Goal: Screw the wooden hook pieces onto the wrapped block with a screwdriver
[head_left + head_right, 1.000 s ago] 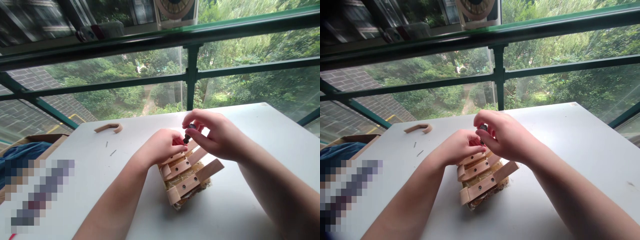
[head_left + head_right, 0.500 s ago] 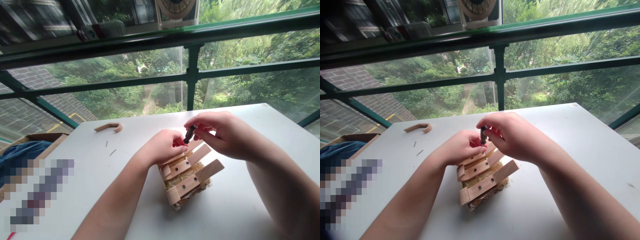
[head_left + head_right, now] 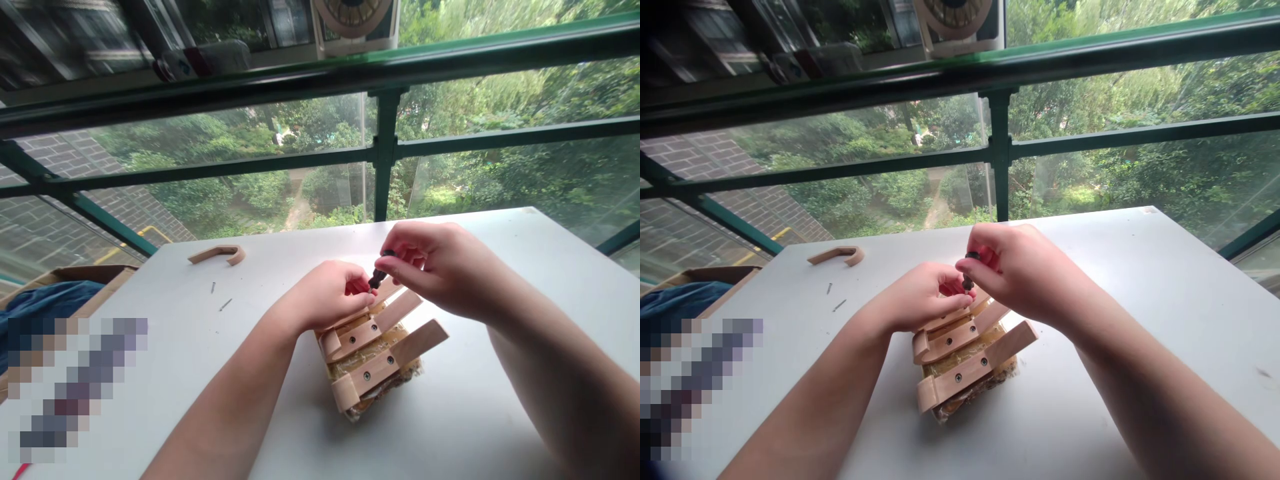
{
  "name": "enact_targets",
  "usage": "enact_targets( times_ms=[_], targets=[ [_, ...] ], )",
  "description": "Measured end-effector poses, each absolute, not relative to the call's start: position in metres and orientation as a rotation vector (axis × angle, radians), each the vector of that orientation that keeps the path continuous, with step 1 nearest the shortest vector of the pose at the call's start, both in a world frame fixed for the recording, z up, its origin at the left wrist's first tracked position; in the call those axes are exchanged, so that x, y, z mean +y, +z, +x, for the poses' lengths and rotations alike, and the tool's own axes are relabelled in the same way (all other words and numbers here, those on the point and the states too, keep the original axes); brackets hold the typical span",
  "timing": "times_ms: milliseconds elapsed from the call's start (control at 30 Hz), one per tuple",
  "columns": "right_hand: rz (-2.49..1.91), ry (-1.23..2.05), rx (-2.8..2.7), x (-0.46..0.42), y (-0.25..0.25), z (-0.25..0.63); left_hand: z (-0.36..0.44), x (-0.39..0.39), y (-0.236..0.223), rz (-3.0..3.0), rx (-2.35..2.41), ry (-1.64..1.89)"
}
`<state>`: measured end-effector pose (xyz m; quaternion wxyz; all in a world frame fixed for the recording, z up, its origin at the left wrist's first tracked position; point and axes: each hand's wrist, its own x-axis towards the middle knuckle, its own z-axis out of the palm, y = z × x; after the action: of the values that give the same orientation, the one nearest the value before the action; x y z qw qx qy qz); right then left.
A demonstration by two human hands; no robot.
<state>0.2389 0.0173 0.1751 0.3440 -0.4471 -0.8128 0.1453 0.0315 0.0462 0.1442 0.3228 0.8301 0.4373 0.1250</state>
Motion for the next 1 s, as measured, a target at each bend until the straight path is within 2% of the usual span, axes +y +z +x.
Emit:
enact_targets(
  times_ms=[400,633,1000],
  targets=[
    [-1.165,0.338,-2.126,0.018,0.17,0.234,0.031,0.044,0.144,2.136,1.059,0.52],
    [-0.838,0.304,-2.322,0.017,0.176,0.245,0.03,0.044,0.143,2.159,1.095,0.53],
    [-0.965,0.263,-2.194,0.018,0.178,0.249,0.026,0.046,0.141,2.105,1.012,0.509]
  ],
)
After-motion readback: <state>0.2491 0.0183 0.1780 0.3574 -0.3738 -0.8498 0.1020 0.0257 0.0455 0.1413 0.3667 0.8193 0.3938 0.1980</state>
